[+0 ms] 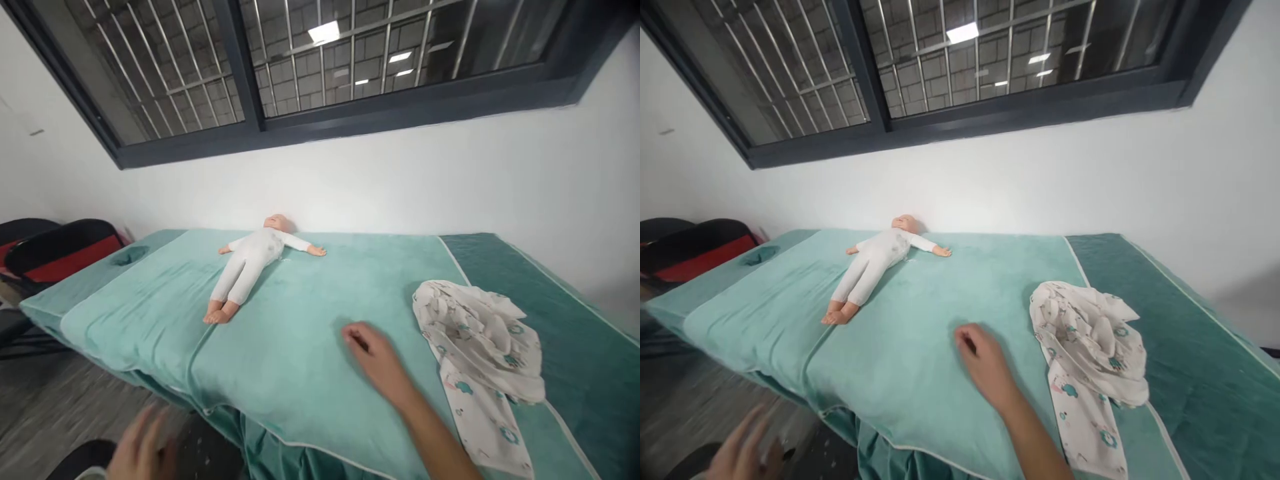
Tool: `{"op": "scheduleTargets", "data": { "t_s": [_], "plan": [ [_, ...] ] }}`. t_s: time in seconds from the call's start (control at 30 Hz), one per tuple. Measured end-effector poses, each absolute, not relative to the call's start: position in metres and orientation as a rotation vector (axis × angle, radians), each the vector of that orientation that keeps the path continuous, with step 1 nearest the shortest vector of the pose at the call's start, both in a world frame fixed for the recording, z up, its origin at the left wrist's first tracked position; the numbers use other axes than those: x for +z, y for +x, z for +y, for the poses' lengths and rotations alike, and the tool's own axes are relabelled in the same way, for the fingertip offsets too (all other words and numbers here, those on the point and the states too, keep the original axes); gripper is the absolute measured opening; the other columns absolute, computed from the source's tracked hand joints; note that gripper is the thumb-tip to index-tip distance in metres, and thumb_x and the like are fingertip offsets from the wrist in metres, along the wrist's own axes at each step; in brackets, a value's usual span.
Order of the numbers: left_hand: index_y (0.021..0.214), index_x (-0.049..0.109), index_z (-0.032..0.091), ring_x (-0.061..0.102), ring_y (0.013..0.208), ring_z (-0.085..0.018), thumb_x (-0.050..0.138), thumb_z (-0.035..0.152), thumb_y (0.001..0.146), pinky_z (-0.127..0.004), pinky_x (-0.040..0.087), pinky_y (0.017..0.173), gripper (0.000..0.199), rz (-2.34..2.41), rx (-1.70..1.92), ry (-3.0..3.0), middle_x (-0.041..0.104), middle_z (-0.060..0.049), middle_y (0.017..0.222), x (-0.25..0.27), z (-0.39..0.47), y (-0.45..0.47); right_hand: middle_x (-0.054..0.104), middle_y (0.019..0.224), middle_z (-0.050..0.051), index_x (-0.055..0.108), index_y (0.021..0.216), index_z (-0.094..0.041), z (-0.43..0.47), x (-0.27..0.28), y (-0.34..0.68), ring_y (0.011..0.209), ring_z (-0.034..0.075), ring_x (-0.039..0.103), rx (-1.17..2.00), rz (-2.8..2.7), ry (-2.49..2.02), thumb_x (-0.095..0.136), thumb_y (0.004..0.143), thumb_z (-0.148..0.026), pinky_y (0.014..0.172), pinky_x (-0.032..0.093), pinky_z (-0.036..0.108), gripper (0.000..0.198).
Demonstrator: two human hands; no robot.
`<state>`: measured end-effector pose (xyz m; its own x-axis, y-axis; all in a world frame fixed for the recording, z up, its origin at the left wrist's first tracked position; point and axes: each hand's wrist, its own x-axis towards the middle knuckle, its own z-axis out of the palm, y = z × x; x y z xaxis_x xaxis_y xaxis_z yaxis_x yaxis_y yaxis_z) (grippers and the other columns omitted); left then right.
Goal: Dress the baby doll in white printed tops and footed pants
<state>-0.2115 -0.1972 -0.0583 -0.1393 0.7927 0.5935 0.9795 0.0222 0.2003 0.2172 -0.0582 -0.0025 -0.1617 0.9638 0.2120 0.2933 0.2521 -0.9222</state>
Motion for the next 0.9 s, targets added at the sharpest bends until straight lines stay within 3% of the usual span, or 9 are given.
{"op": "scheduleTargets", "data": {
  "t_s": [0.07,0.13,0.27,0.4,0.6,0.77,0.9],
  "plan": [
    [0.121,0.052,0.031,0.061,0.113,-0.034,0.058,0.022,0.082,-0.054,0.053,0.092,0.041,-1.661,-0.835,-1.973,0.054,-0.01,0.133,-0.049,-0.169,-0.159,0.067,0.1,0.007,0.064,0.095,-0.025,-0.083,-0.006,0.22,0.096,0.025,0.061,0.841,-1.731,-1.196,0.046,0.094,-0.031,0.085,0.05,0.042,0.019],
    [0.126,0.051,0.03,0.059,0.119,-0.03,0.057,0.015,0.083,-0.049,0.054,0.094,0.046,-1.494,-0.922,-2.088,0.055,-0.01,0.133,-0.038,-0.139,-0.101,0.066,0.109,0.008,0.065,0.098,-0.026,-0.103,-0.011,0.223,0.104,0.027,0.06,0.72,-1.799,-1.242,0.046,0.092,-0.025,0.09,0.049,0.046,0.019],
    [0.127,0.054,0.023,0.054,0.127,-0.023,0.047,0.016,0.092,-0.043,0.05,0.103,0.037,-1.544,-1.008,-2.39,0.059,-0.01,0.134,-0.016,-0.075,0.006,0.06,0.131,0.008,0.062,0.118,-0.028,-0.125,-0.018,0.23,0.119,0.029,0.055,0.558,-1.878,-1.369,0.049,0.091,-0.023,0.099,0.046,0.051,0.03],
    [0.133,0.054,0.018,0.044,0.137,-0.028,0.041,0.033,0.097,-0.053,0.034,0.115,0.042,-1.648,-0.7,-2.549,0.053,-0.013,0.144,-0.006,-0.014,0.076,0.056,0.14,0.006,0.059,0.126,-0.03,-0.13,-0.019,0.229,0.126,0.029,0.051,0.546,-1.89,-1.403,0.052,0.09,-0.025,0.105,0.042,0.052,0.036],
    [0.143,0.046,0.02,0.028,0.147,-0.026,0.028,0.045,0.099,-0.05,0.022,0.119,0.054,-1.635,-0.458,-2.664,0.038,-0.008,0.157,-0.007,0.055,0.117,0.06,0.133,0.009,0.059,0.12,-0.026,-0.111,-0.002,0.241,0.125,0.028,0.053,0.627,-1.591,-1.53,0.053,0.086,-0.025,0.106,0.042,0.05,0.034],
    [0.146,0.042,0.024,0.023,0.149,-0.024,0.023,0.05,0.098,-0.048,0.018,0.121,0.057,-1.709,-0.39,-2.66,0.033,-0.004,0.16,-0.008,0.084,0.126,0.054,0.139,0.012,0.055,0.125,-0.022,-0.096,0.006,0.299,0.136,0.035,0.041,0.062,-1.583,-1.773,0.054,0.085,-0.028,0.112,0.026,0.062,0.041],
    [0.145,0.043,0.026,0.024,0.148,-0.023,0.023,0.05,0.098,-0.049,0.018,0.12,0.056,-1.741,-0.395,-2.644,0.033,-0.002,0.16,-0.009,0.092,0.131,0.053,0.14,0.013,0.054,0.124,-0.021,-0.098,-0.006,0.349,0.133,0.032,0.044,-0.081,-1.523,-1.811,0.047,0.09,-0.031,0.107,0.036,0.057,0.036]
  ]
}}
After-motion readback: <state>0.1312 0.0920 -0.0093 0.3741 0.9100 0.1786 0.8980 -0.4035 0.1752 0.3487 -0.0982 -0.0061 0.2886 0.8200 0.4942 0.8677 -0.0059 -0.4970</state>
